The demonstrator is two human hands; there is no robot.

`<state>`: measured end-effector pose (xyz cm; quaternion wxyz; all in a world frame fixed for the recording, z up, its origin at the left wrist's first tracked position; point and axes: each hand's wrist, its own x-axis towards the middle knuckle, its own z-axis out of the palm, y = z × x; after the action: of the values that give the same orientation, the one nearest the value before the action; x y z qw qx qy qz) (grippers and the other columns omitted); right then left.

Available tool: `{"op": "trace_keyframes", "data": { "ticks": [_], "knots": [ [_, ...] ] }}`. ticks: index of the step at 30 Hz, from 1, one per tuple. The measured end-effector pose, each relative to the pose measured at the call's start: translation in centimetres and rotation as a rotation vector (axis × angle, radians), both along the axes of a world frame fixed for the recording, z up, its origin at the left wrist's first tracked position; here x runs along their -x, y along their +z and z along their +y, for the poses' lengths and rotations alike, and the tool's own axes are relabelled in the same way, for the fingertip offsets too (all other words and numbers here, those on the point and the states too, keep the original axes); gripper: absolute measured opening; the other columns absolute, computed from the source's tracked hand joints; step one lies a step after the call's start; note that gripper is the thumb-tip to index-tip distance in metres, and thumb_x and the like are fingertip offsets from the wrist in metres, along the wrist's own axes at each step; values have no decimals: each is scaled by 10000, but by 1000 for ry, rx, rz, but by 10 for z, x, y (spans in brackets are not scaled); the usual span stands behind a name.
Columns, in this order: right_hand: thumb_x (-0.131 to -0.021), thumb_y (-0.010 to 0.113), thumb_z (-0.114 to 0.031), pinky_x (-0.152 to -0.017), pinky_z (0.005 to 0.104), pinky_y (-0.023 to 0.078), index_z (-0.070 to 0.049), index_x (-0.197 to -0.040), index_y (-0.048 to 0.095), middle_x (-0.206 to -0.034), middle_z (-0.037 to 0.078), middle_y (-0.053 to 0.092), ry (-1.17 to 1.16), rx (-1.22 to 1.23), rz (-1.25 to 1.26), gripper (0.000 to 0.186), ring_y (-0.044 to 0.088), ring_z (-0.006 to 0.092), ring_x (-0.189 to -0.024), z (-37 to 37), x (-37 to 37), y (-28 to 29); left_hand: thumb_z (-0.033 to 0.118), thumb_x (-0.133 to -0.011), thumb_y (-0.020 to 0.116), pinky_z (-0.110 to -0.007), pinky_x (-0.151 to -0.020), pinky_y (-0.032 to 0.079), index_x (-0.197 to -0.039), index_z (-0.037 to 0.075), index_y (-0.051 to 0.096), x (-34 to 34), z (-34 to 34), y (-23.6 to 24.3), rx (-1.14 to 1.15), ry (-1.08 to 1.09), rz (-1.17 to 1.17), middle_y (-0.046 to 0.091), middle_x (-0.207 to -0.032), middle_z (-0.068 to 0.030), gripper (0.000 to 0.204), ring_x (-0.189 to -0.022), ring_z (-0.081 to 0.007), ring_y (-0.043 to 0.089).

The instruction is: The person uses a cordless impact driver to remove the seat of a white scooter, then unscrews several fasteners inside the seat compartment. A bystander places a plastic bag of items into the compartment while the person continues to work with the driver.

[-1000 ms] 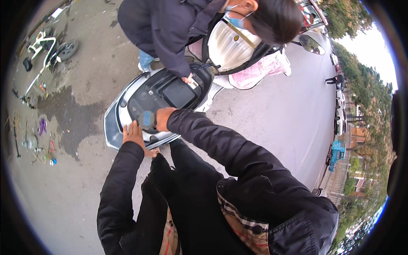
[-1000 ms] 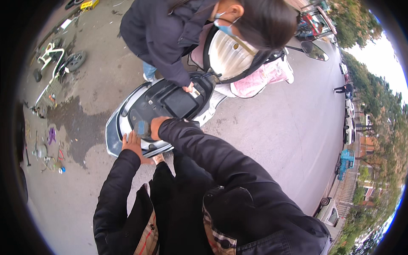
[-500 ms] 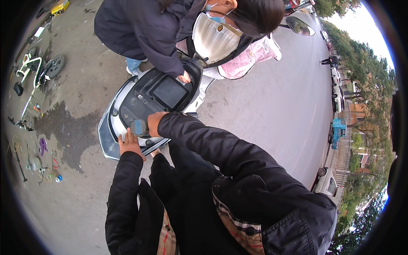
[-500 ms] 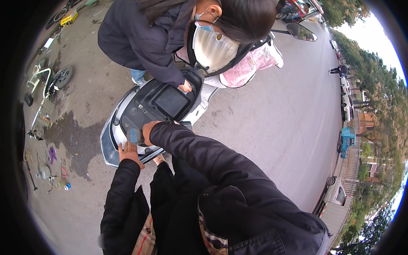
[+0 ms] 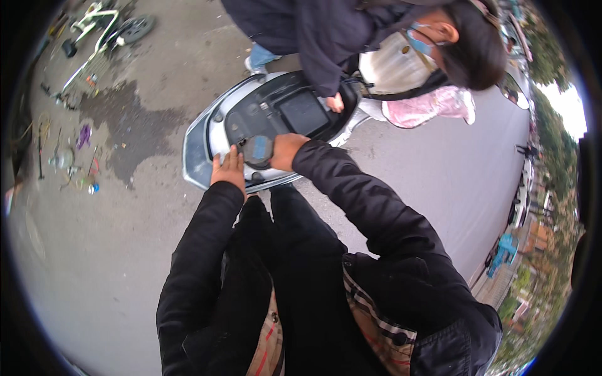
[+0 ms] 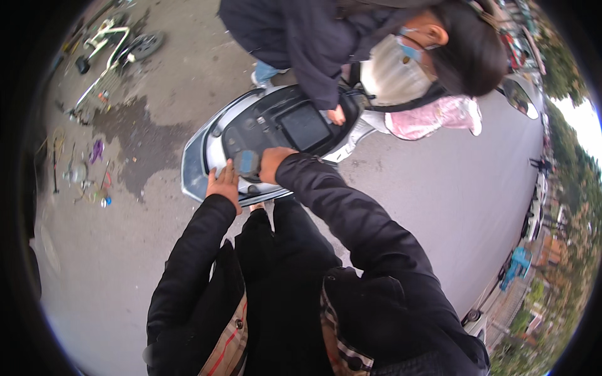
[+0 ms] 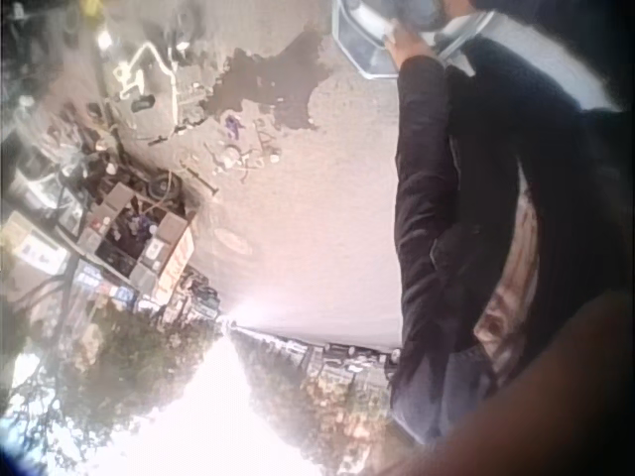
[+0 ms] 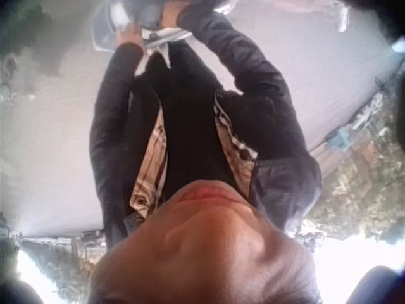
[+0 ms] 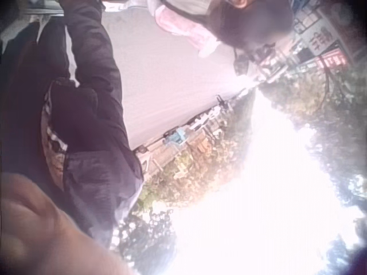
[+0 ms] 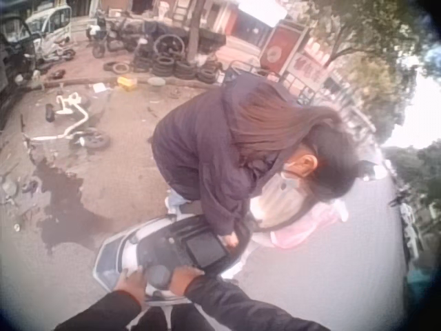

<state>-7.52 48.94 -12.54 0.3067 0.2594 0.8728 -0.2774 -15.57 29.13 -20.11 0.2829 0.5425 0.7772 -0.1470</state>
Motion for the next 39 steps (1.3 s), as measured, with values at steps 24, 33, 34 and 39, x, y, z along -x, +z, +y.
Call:
{"op": "trace_keyframes", "data": {
  "ticks": [24,33,34,39],
  "knots": [
    [-783,764,-218,-819,405,532,33,-983,720,-903,226,721,175,215,35,324,692,365,-868,24,10,-34,368,-883,692,-508,-1242,194,-1522,31,452,-12,-10,-34,-199,29,168,361,-1635,-190,761,-1418,-268,472],
    [-804,751,-178,-845,377,517,25,-1048,690,-948,191,720,204,207,-67,323,666,318,-882,30,11,-39,539,-700,852,-499,-1237,194,-1562,28,386,-13,-7,-37,-163,41,157,287,-1669,-199,1105,-1445,-278,439],
    [-797,756,-227,-824,405,531,40,-1004,713,-932,243,717,197,209,-27,340,690,375,-895,30,11,-40,550,-680,861,-499,-1237,195,-1562,27,385,-14,-6,-36,-178,51,161,287,-1669,-201,1130,-1446,-280,438],
    [-787,752,-277,-810,441,546,60,-965,731,-926,302,711,200,148,14,381,707,444,-918,25,11,-37,603,-575,899,-496,-1235,199,-1560,22,382,-11,-5,-29,-122,39,110,289,-1665,-207,1255,-1448,-284,435]
  ]
}}
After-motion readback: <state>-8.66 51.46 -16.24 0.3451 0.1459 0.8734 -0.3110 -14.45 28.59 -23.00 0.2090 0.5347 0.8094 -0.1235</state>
